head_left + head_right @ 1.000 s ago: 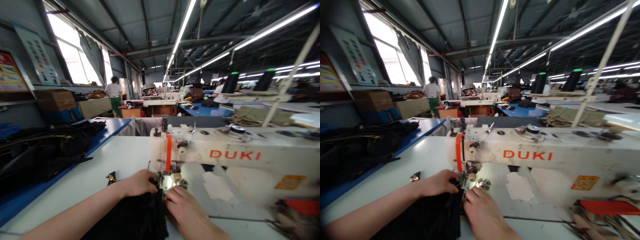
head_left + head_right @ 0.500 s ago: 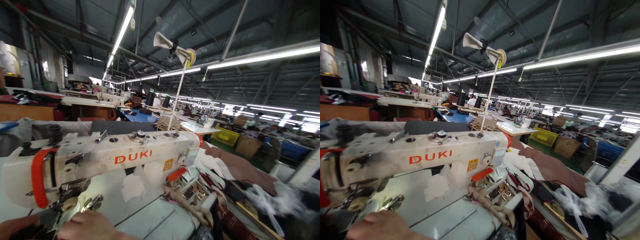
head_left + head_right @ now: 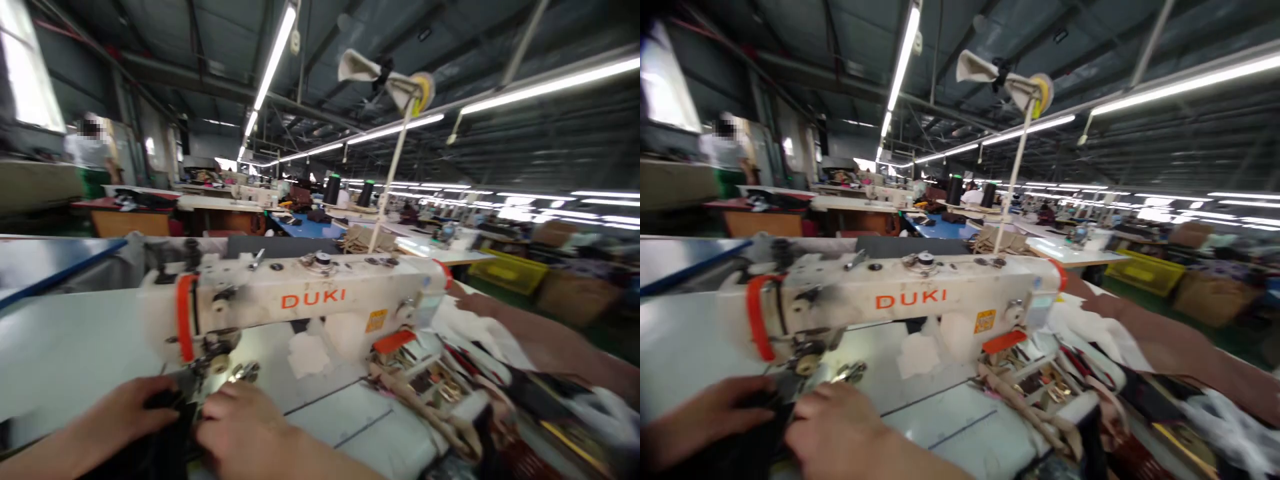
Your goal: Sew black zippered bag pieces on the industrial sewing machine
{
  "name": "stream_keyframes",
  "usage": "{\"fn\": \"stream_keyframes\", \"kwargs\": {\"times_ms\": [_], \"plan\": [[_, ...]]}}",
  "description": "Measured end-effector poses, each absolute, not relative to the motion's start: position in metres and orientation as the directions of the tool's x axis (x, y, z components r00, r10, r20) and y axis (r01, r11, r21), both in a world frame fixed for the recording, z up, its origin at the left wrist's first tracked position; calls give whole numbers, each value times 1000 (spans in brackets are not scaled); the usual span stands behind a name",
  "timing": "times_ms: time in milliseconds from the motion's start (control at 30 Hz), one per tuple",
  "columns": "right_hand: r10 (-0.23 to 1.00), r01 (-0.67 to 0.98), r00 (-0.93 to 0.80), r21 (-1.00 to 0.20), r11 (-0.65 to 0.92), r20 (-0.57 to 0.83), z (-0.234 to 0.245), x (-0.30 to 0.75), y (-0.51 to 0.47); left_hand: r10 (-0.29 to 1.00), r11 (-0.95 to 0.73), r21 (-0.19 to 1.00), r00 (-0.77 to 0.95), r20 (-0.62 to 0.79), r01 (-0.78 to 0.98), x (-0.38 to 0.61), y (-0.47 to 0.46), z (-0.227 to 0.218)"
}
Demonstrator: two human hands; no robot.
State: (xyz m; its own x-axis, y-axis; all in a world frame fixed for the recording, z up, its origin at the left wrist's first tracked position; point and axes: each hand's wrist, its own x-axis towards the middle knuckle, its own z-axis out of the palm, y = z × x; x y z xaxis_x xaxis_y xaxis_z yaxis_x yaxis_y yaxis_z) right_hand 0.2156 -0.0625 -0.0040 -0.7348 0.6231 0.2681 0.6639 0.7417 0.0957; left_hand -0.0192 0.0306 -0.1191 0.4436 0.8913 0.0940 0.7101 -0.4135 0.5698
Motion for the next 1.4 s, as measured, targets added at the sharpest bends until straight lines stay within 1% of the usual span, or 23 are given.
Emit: {"fn": "stream_keyframes", "kwargs": {"times_ms": [33, 67, 133, 167, 233, 300, 400, 767, 1000, 1233, 1400], "plan": [[639, 679, -718, 77, 730, 277, -1, 215, -65, 867, -415, 592, 498, 27, 691, -20, 27, -87], [671, 707, -685, 33, 707, 285, 0, 214, -66, 834, -406, 624, 550, -47, 668, -17, 24, -54], [715, 727, -639, -79, 682, 285, 3, 213, -67, 792, -347, 677, 589, -159, 649, -3, 19, 3], [732, 732, -621, -127, 670, 281, 4, 212, -67, 811, -306, 682, 557, -179, 665, 4, 17, 21], [756, 729, -604, -210, 652, 251, 7, 210, -67, 832, -266, 684, 520, -192, 679, 12, 13, 39], [767, 723, -597, -256, 641, 234, 10, 209, -67, 847, -241, 685, 493, -197, 688, 13, 8, 38], [768, 715, -597, -283, 640, 231, 11, 208, -68, 851, -234, 686, 486, -198, 689, 9, 3, 31], [751, 704, -602, -264, 659, 269, 8, 208, -66, 867, -249, 636, 460, -189, 731, 11, 6, 32], [761, 711, -596, -272, 649, 256, 8, 208, -66, 880, -292, 586, 452, -144, 756, 14, 4, 32], [761, 702, -593, -295, 648, 263, 7, 207, -66, 878, -286, 573, 449, -163, 768, 13, 5, 36], [766, 700, -586, -310, 643, 265, 4, 207, -65, 879, -304, 565, 455, -145, 767, 15, 4, 32]]}}
